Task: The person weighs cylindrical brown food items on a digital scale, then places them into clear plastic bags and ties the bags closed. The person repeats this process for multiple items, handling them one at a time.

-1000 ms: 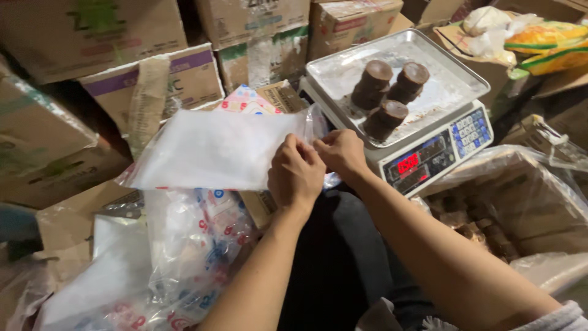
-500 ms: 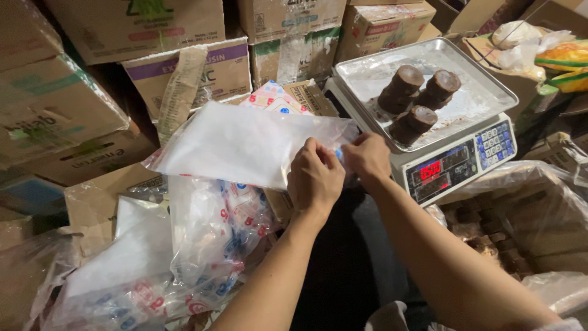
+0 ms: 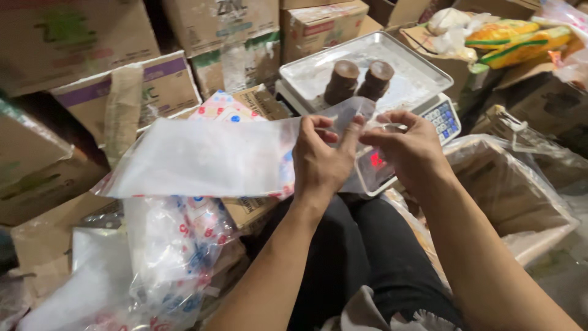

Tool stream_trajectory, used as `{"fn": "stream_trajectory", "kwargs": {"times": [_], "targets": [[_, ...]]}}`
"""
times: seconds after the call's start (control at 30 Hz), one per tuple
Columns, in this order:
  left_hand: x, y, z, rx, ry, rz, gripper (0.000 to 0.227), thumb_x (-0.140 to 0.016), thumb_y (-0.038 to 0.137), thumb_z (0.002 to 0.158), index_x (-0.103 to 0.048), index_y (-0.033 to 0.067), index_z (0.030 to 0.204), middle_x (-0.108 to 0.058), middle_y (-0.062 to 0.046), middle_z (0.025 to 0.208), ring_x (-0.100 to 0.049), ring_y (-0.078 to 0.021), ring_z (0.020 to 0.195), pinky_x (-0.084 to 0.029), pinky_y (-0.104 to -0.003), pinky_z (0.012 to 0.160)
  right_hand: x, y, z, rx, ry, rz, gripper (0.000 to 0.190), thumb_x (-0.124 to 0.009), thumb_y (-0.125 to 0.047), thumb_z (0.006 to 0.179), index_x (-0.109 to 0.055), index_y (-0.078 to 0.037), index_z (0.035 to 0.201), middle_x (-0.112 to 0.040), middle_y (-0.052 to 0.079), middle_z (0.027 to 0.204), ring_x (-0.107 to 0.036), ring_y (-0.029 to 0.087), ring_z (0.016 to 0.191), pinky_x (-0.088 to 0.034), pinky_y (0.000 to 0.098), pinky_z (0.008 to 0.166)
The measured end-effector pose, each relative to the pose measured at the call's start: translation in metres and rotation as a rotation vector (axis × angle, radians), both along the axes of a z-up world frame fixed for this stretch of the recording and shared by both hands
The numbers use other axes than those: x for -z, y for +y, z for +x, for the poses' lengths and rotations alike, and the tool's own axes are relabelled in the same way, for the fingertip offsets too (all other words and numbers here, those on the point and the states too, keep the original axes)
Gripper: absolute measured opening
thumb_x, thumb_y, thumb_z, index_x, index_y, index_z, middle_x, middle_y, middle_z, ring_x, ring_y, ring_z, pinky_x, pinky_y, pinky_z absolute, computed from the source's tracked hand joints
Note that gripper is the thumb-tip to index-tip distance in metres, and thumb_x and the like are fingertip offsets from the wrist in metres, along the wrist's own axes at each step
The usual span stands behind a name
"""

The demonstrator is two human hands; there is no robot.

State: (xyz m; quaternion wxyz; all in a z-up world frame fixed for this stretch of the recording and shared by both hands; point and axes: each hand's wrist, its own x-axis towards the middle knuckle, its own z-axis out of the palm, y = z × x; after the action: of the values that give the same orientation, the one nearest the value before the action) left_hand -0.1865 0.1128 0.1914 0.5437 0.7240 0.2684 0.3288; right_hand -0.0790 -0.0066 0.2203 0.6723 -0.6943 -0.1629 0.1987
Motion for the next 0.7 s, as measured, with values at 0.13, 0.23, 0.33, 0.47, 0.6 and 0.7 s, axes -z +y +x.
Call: {"fn": "stream_trajectory", "kwargs": {"times": [0.13,0.23,0.33,0.47,0.6,0.7], "targets": [[-0.004,-0.021,0.005,0.195,-0.012,-0.23,0.045,-0.078,0.039,0.085,-0.068,-0.0008,0.103,-0.071,-0.005,0.085,-0.069,-0.0176,0.073,-0.058,-0.032,0.065,0.008,-0.029,-0.01,-0.139,0.039,-0.007,0.02,-0.077,-0.007,0.082,-0.073,-0.001,0.1,-0.074,0.007,0.084,-0.067,0.011,0.068,-0.053,0.0238,0.061],[0.006,-0.031,0.007,0.205,-0.043,-0.507,0.026,-0.071,0.025,0.089,-0.074,0.0001,0.098,-0.073,-0.001,0.079,-0.067,-0.012,0.064,-0.056,-0.026,0.057,0.022,-0.048,-0.027,-0.192,0.118,0.056,0.019,-0.073,-0.014,0.093,-0.076,0.001,0.104,-0.073,0.007,0.087,-0.065,0.013,0.074,-0.052,0.0265,0.066],[0.021,-0.038,0.007,0.185,-0.081,-0.685,0.022,-0.066,0.021,0.095,-0.075,0.0014,0.1,-0.07,-0.002,0.076,-0.06,-0.0105,0.061,-0.05,-0.025,0.054,0.03,-0.061,-0.039,-0.086,0.315,0.119,0.02,-0.064,-0.018,0.099,-0.071,-0.002,0.11,-0.071,0.006,0.094,-0.066,0.015,0.087,-0.053,0.0327,0.075],[0.036,-0.038,0.01,0.184,-0.136,-0.856,0.024,-0.06,0.02,0.099,-0.072,-0.0005,0.095,-0.069,-0.002,0.076,-0.063,-0.0118,0.063,-0.056,-0.029,0.058,0.033,-0.07,-0.035,0.133,0.61,0.139,0.031,-0.043,-0.024,0.101,-0.064,-0.004,0.114,-0.076,0.01,0.103,-0.069,0.022,0.096,-0.052,0.0401,0.084],[0.043,-0.024,0.018,0.311,0.012,-1.32,0.02,-0.053,0.022,0.1,-0.062,0.0088,0.089,-0.067,-0.003,0.076,-0.066,-0.0158,0.066,-0.058,-0.037,0.064,0.04,-0.089,-0.016,-0.033,0.904,0.552,0.03,-0.043,-0.021,0.106,-0.063,-0.002,0.117,-0.071,0.007,0.101,-0.067,0.018,0.095,-0.06,0.039,0.087],[0.044,-0.014,0.03,0.509,-0.044,-1.537,0.022,-0.051,0.023,0.1,-0.059,0.007,0.087,-0.061,-0.003,0.074,-0.064,-0.0172,0.061,-0.062,-0.041,0.068,0.05,-0.096,-0.003,-0.15,1.04,0.789,0.034,-0.043,-0.016,0.107,-0.063,0.007,0.122,-0.071,0.017,0.107,-0.068,0.022,0.095,-0.061,0.0339,0.082]]}}
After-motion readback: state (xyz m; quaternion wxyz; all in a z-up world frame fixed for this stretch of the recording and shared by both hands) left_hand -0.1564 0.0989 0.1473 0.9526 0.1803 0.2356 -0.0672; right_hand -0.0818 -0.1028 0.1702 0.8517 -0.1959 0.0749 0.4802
